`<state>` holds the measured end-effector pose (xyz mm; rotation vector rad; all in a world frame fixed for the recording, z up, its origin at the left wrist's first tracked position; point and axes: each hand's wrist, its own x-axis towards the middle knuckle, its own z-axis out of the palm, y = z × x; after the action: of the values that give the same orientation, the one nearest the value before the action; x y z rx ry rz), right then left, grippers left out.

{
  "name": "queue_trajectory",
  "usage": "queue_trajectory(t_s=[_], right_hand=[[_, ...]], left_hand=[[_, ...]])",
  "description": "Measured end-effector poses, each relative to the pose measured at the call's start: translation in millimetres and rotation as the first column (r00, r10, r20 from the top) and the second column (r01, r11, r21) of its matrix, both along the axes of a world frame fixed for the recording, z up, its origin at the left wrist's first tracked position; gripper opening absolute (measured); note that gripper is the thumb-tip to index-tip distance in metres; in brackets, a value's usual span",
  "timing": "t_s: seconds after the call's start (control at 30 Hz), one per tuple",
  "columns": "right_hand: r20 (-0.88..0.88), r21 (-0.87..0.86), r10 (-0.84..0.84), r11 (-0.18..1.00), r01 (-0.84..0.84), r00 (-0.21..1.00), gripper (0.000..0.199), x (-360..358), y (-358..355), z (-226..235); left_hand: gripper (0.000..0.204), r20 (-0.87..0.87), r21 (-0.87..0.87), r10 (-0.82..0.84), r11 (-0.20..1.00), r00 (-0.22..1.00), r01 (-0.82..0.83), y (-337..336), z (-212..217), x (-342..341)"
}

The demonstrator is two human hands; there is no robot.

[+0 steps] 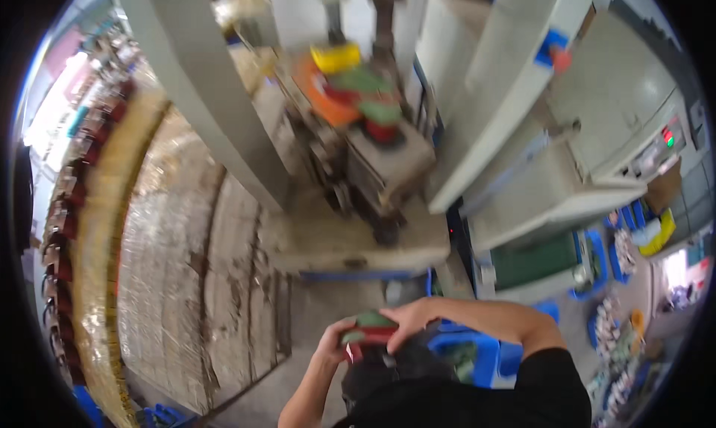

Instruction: Operating a machine to press shoe soles onto uppers in a factory setting.

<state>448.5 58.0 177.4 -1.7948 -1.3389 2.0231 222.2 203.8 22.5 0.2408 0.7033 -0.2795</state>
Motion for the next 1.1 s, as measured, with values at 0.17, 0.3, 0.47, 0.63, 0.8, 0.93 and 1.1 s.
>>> queue_trajectory(t_s=[0.17, 0.3, 0.47, 0.63, 0.8, 0.93, 1.1], right_hand=[[-0.311, -0.645, -0.43, 0.75, 0.144, 0.848, 0.083, -36.4, -138.0, -252.4], [-0.401, -0.701, -0.589, 0.69, 0.179, 0.701, 0.062, -82.2, -189.9, -351.0], [-0.256, -0.824, -0.559, 0.553, 0.125, 0.788, 0.104, -48.9, -199.0, -400.9], [-0.359, -0.77, -0.644, 0.614, 0.177, 0.676, 0.106, -41.7, -213.4, -410.9], [-0.3, -0.769, -0.547, 0.623, 0.141, 0.781, 0.111, -36.6, -193.4, -389.8], [-0.202, -0.708, -0.51, 0.666, 0.236, 0.836, 0.09, -38.3, -185.8, -353.2], [-0.352, -0.595, -0.592, 0.74, 0.315, 0.725, 0.065, -82.4, -190.5, -347.0]], left_hand=[[0.034, -0.5, -0.087, -0.207, 0.978, 0.841, 0.189, -159.0, -213.4, -52.6], [0.033, -0.658, -0.284, -0.34, 0.938, 0.672, 0.197, -208.5, -305.9, -109.8], [0.035, -0.617, -0.194, -0.19, 0.977, 0.764, 0.087, -206.7, -325.9, -61.1], [0.033, -0.484, -0.183, -0.176, 0.978, 0.857, 0.098, -190.9, -331.4, -53.8], [0.034, -0.519, -0.108, -0.329, 0.941, 0.789, 0.321, -176.1, -336.0, -43.2], [0.037, -0.604, -0.107, -0.436, 0.874, 0.667, 0.474, -172.6, -302.3, -24.6], [0.045, -0.49, -0.236, -0.542, 0.837, 0.683, 0.495, -149.5, -258.0, -23.6]])
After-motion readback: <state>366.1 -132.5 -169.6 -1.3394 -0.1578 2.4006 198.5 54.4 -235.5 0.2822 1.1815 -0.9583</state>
